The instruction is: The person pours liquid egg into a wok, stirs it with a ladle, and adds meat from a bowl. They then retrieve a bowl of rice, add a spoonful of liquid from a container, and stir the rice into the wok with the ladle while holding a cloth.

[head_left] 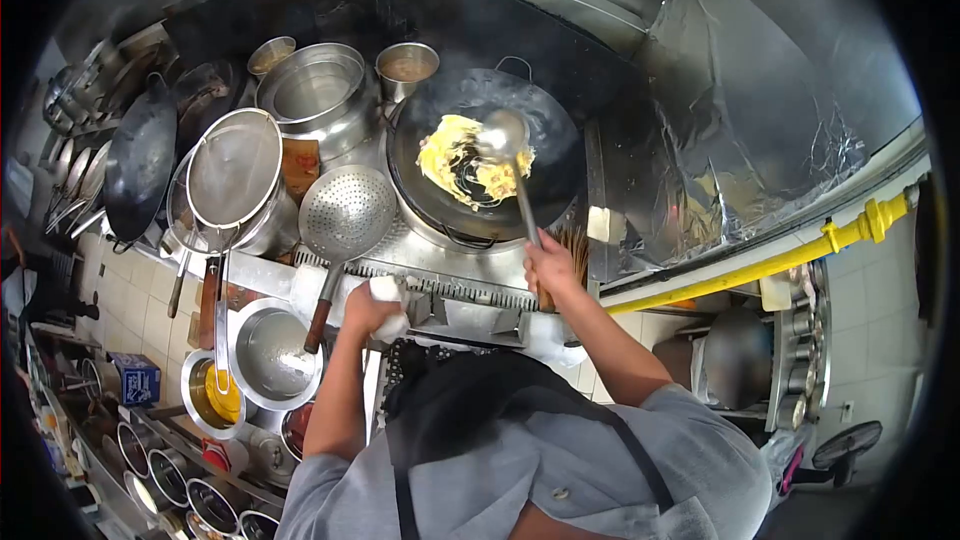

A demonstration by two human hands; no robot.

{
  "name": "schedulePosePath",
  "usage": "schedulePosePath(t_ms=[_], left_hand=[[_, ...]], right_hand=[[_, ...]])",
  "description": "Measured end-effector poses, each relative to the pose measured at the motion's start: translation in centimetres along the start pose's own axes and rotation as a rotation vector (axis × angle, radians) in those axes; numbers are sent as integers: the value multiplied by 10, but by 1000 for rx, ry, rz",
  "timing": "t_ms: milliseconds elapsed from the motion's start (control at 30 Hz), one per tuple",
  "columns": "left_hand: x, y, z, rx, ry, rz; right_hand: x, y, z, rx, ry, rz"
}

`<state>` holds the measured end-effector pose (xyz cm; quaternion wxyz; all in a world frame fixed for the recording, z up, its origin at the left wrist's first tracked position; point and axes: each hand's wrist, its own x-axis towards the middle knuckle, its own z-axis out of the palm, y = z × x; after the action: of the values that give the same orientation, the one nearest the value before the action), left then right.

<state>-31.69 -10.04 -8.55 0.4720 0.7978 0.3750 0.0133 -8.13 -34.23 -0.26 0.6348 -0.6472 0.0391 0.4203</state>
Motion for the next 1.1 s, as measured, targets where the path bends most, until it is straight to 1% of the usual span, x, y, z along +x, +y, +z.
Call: schedulePosePath(t_ms=[67, 100, 133, 167, 200, 267, 300, 333, 400, 433, 467, 500, 533, 600, 633, 667, 700, 733, 767, 833, 867, 933, 967, 1000, 1033, 1067, 1100], left_hand=[[-20, 17, -41, -568, -264, -143], [-22, 8, -47, -836, -300, -125], [-22, -1, -51, -1106, -336, -113], [-18, -6, -51, -1361, -427, -113], [-15, 3, -48, -1578, -486, -50], [-6, 21, -47, -1793, -650, -79], [-1, 25, -44, -1738, -670, -87], [5, 26, -41, -1664, -652, -99], [7, 16, -40, -1715, -673, -272], [4, 11, -41, -1719, -647, -292], [1, 9, -40, -1722, -622, -310], [0, 8, -34, -1731, -578, -390], [4, 13, -24, -1726, -587, -392], [15, 25, 2, -1686, -491, -530], [25, 35, 12, -1620, -593, -593], [40, 29, 31, -1646, -705, -558], [59, 21, 52, -1609, -738, -489], [67, 28, 54, -1569, -767, -421], [69, 31, 53, -1564, -761, -415], [55, 75, 30, -1437, -534, -588], [59, 86, 32, -1441, -527, -576], [64, 107, 40, -1340, -644, -608], [70, 118, 52, -1348, -639, -620], [77, 129, 65, -1337, -648, -648], [84, 132, 81, -1283, -642, -625], [89, 133, 93, -1234, -637, -598], [91, 130, 99, -1229, -640, -595]], right_hand=[[-37, 15, 14, -242, 179, -179], [-55, 19, 17, -250, 139, -140], [-73, 14, 26, -76, 124, 0], [-67, 10, 28, -102, 113, 46], [-57, 3, 29, -126, 100, 95], [-29, -17, 44, -92, 46, 44], [-6, -10, 48, -53, 127, -33], [-2, -1, 47, -56, 136, -27], [-1, 14, 46, -179, 189, -189], [-16, 25, 44, -310, 260, -179], [-45, 22, 57, -225, 244, -122], [-62, 19, 66, -119, 232, -18], [-71, 18, 70, -7, 224, 87], [-30, 12, 52, -91, 113, 10], [-26, -14, 63, -114, 36, 16], [-2, -14, 63, -111, 68, -67], [13, -14, 55, -181, 94, -121], [24, -10, 47, -250, 120, -175], [26, 4, 35, -245, 113, -179], [12, 42, 7, -687, 369, -404], [-41, 17, 35, -534, 282, -204], [-61, 12, 29, -321, 148, -45], [-54, 6, 22, -314, 149, -48], [-37, -3, 13, -434, 144, -74], [-17, -11, 1, -553, 141, -103], [10, -13, -17, -932, 196, -263], [15, -27, -28, -1126, 261, -499]])
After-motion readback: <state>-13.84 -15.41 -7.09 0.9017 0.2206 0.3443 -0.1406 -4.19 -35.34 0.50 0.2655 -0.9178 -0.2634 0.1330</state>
